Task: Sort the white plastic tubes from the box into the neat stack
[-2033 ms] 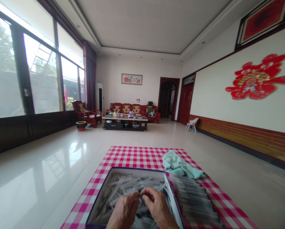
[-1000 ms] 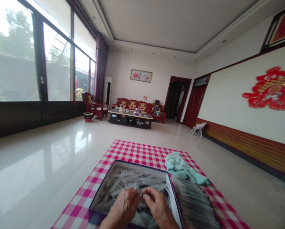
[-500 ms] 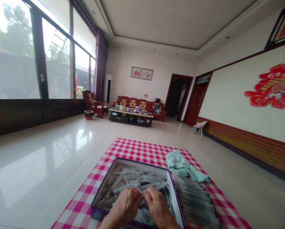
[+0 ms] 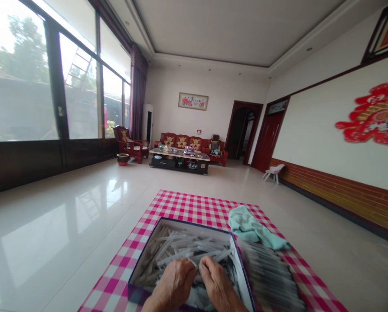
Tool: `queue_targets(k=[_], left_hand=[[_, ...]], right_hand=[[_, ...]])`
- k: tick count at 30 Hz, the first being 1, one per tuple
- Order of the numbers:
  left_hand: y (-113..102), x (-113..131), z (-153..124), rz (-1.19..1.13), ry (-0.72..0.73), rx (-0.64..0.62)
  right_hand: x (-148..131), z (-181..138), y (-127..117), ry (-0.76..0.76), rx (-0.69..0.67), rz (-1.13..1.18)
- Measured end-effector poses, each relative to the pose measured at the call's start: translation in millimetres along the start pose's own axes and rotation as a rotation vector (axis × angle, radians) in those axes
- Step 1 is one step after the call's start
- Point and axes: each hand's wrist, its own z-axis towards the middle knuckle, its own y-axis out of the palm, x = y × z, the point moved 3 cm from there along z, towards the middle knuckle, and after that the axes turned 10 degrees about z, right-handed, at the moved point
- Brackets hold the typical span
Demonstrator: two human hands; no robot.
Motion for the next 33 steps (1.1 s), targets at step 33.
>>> queue_targets(k=[33], left_hand=[[-1.8,1.9,0.2,-0.086,0.045,-0.014]], right_hand=[[-7.0,-2.8,1.4,0.012,-0.027,-0.085]])
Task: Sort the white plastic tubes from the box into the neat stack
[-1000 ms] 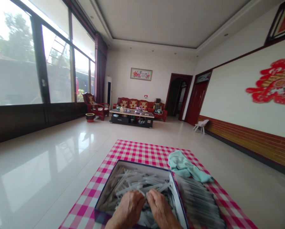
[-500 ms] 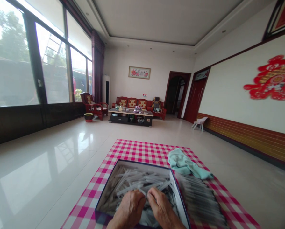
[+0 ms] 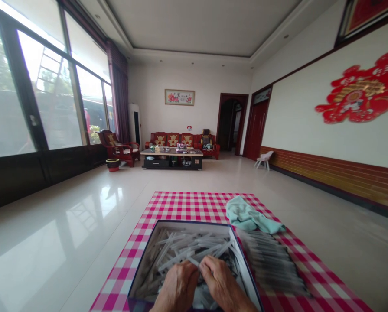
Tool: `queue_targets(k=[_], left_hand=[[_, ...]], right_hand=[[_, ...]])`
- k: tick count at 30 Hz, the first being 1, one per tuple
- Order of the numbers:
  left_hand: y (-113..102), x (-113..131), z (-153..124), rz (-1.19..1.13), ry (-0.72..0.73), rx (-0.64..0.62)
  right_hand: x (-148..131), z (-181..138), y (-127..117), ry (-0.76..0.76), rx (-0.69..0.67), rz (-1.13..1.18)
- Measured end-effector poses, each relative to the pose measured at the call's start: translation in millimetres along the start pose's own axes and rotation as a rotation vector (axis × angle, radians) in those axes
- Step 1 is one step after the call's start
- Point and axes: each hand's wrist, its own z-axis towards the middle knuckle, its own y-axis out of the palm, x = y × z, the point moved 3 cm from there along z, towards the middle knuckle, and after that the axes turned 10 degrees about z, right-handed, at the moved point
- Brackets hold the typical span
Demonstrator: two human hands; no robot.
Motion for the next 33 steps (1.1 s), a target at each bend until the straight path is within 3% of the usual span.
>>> queue_targets(k=[6,11,14,16,17,19,21,23,29,33], left_hand=[[1.4,-1.3,-0.6,0.061,0.001,0.014],[13.7,-15.0,-3.3,0.150,0.003,0.287],[14.6,-24.6,-2.4,0.081,-0.028,0.391],[9.5,-32.2,0.5,-0.090,-0.190,0.434],[6.7,-36.3,2.3,-0.223,-0.339,0.443],[5.9,-38.3,8.6,-0.572,-0.584,0.332],[6.9,-31.8,17.0,-0.952,-0.734,0.226],[5.2,-23.7,25.7,-1.163,-0.817,0.247],[-3.7,-14.6,48.6,-1.215,-0.675,0.322],[-21.4,-23.0,57.0,-0.966,-0.532,0.393]], right_hand=[[3.4,4.1,-0.9,0.032,0.090,-0.014],[9.2,6.0,-18.0,0.144,0.319,0.093],[17.4,6.0,-25.9,0.227,0.389,0.175],[23.1,5.8,-29.0,0.276,0.424,0.259],[25.2,5.7,-29.9,0.297,0.437,0.310],[26.2,5.9,-30.1,0.317,0.430,0.389],[22.5,6.9,-29.1,0.302,0.394,0.399],[16.4,7.9,-26.9,0.278,0.352,0.379],[14.7,8.8,-20.5,0.291,0.212,0.390],[31.6,12.3,-41.3,0.273,0.339,0.401]])
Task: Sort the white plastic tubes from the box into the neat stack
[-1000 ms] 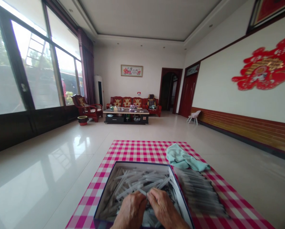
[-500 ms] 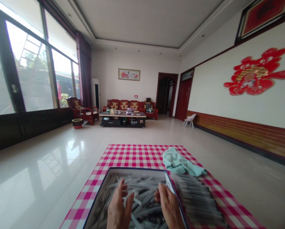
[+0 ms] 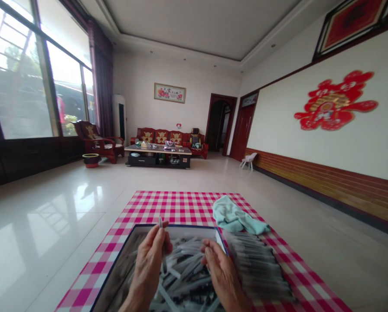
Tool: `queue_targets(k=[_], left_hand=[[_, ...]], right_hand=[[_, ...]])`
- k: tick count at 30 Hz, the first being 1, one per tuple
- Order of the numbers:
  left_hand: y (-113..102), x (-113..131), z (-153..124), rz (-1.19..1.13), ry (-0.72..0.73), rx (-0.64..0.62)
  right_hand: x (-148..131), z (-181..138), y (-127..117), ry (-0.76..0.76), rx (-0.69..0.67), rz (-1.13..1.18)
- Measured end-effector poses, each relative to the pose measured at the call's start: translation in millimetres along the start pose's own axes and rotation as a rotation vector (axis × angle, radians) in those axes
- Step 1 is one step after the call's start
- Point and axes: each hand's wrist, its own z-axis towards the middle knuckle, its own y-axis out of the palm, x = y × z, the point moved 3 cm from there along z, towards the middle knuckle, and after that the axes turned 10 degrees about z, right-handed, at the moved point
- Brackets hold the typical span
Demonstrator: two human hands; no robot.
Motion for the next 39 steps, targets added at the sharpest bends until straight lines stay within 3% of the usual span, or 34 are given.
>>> queue_targets(k=[3,6,11,16,24,31,35,39], left_hand=[[-4.1,10.3,6.6,0.390,0.143,-0.081],[-0.9,14.6,7.2,0.835,0.349,-0.204],[4.6,-0.6,3.6,1.189,0.399,-0.390],[2.9,-6.1,2.4,1.268,0.415,-0.406],[-0.8,-4.8,1.7,1.256,0.403,-0.409],[-4.6,-4.1,2.9,1.270,0.392,-0.399],[-3.6,-4.9,2.3,1.280,0.405,-0.397],[-3.4,-6.0,0.8,1.278,0.399,-0.403]], right_hand=[[-7.0,13.2,-19.1,-0.090,0.024,-0.044],[-15.7,20.1,-25.7,-0.133,-0.107,-0.194],[-8.7,21.0,-21.0,-0.179,-0.309,-0.505],[0.2,18.8,-12.3,-0.189,-0.329,-0.588],[13.9,-7.9,8.3,0.010,-0.634,-0.571],[27.4,0.1,1.6,-0.048,-0.471,-0.621],[19.9,-1.2,5.6,-0.073,-0.530,-0.606],[18.0,-10.1,7.7,-0.002,-0.615,-0.602]])
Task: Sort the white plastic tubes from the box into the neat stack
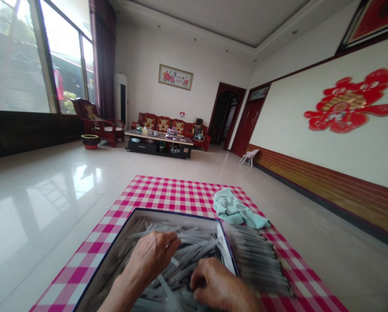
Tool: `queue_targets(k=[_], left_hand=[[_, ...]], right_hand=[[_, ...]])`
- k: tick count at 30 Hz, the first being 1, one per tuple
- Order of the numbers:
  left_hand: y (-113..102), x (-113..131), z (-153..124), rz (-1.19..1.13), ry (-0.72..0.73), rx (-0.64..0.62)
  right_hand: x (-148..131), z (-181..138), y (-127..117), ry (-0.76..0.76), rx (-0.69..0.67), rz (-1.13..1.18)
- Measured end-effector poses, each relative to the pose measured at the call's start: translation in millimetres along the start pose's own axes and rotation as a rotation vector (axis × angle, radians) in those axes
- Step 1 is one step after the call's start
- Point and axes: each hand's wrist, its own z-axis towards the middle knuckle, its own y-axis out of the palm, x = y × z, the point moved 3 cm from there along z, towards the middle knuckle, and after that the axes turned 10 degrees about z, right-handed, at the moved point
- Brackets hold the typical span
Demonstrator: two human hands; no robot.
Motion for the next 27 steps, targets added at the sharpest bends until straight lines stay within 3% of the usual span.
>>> queue_targets(k=[7,14,18,21,27], left_hand=[[-2.5,-1.1,-2.4,-0.011,0.006,0.010],[-8.3,-10.4,-4.4,0.031,-0.007,0.004],[-8.9,-16.2,-4.8,0.040,-0.004,0.021],[-8.7,-19.3,-5.4,0.025,-0.011,0.029],[-8.3,-22.0,-4.2,0.034,-0.024,0.021]], right_hand=[[3.7,-1.1,-4.1,0.077,0.158,-0.146],[-12.8,1.8,-10.5,0.008,0.119,-0.104],[-31.1,-6.7,1.3,-0.084,0.016,0.019],[-41.8,-14.1,12.6,-0.060,-0.043,0.091],[-33.3,10.5,25.3,-0.103,-0.038,-0.132]])
